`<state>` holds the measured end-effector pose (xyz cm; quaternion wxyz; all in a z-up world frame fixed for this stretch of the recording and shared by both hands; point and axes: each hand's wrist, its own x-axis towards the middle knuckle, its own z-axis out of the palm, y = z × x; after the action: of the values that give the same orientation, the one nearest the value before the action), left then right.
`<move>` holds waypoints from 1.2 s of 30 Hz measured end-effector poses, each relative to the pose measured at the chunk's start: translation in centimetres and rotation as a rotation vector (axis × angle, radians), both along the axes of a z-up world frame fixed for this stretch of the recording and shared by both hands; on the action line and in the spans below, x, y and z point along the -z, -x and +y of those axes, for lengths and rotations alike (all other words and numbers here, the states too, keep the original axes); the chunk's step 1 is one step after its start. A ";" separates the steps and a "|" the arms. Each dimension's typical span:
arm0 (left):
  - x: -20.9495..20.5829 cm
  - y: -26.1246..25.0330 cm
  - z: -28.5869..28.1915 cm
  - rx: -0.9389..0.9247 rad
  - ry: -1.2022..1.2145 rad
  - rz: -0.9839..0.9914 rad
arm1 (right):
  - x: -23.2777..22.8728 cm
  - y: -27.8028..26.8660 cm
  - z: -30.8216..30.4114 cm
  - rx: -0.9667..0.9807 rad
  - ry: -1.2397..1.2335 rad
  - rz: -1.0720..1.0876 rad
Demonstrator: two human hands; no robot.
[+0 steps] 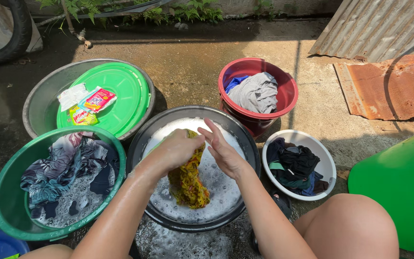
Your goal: The person washes clothes in basins of soapy water by hand, scrubbing a grey pair of pants and then a yellow patterned garment.
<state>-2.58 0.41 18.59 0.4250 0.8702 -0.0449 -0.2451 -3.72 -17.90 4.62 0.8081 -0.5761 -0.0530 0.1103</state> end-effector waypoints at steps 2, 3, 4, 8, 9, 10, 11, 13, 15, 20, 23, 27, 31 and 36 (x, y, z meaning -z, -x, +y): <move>-4.4 -0.1 1.0 0.020 0.115 -0.077 | 0.0 -1.4 0.3 -0.166 0.005 -0.220; -6.1 -0.3 1.7 -0.005 0.179 -0.111 | 0.6 -1.6 1.0 -0.153 0.086 -0.126; -7.4 -0.5 2.6 -0.069 0.318 -0.163 | 1.3 -2.2 1.8 -0.141 0.166 -0.037; -8.1 -2.1 7.6 -0.181 1.039 -0.078 | 2.0 -2.7 1.7 -0.067 0.350 -0.050; -6.7 -2.4 8.5 -0.252 1.179 0.034 | 1.3 -2.3 1.9 -0.032 0.043 0.013; -4.7 -2.8 8.7 -0.319 1.322 0.147 | 0.2 -1.5 1.9 0.005 -0.258 0.070; -2.0 -3.1 8.2 -0.458 1.271 0.249 | -1.2 -0.7 1.9 0.040 -0.559 0.127; 3.9 -3.8 5.8 -0.641 1.195 0.461 | -3.7 -0.5 4.2 0.108 -0.649 0.163; 9.5 -2.9 3.3 -0.740 1.169 0.616 | -4.7 0.6 9.9 0.243 -0.471 0.052; 15.4 -3.5 -0.8 -0.816 1.203 0.442 | -4.2 0.2 14.1 0.728 0.429 -0.452; 14.8 -3.2 -2.5 -0.762 1.031 0.210 | -3.9 -2.7 9.0 0.806 0.347 -0.290; 11.8 -4.2 -1.3 -0.686 1.014 0.212 | -0.2 -2.7 9.1 0.721 0.400 -0.330; 8.1 -2.6 -0.1 -0.465 0.794 0.206 | 2.3 -4.1 3.0 0.576 0.676 -0.208; 5.2 -3.3 5.2 -0.338 0.569 -0.017 | -1.8 -4.6 -5.9 0.268 0.413 0.175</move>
<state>0.75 5.59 13.34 0.6853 0.7137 0.0302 -0.1415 0.86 -23.81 6.44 0.6823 -0.7191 0.1174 0.0602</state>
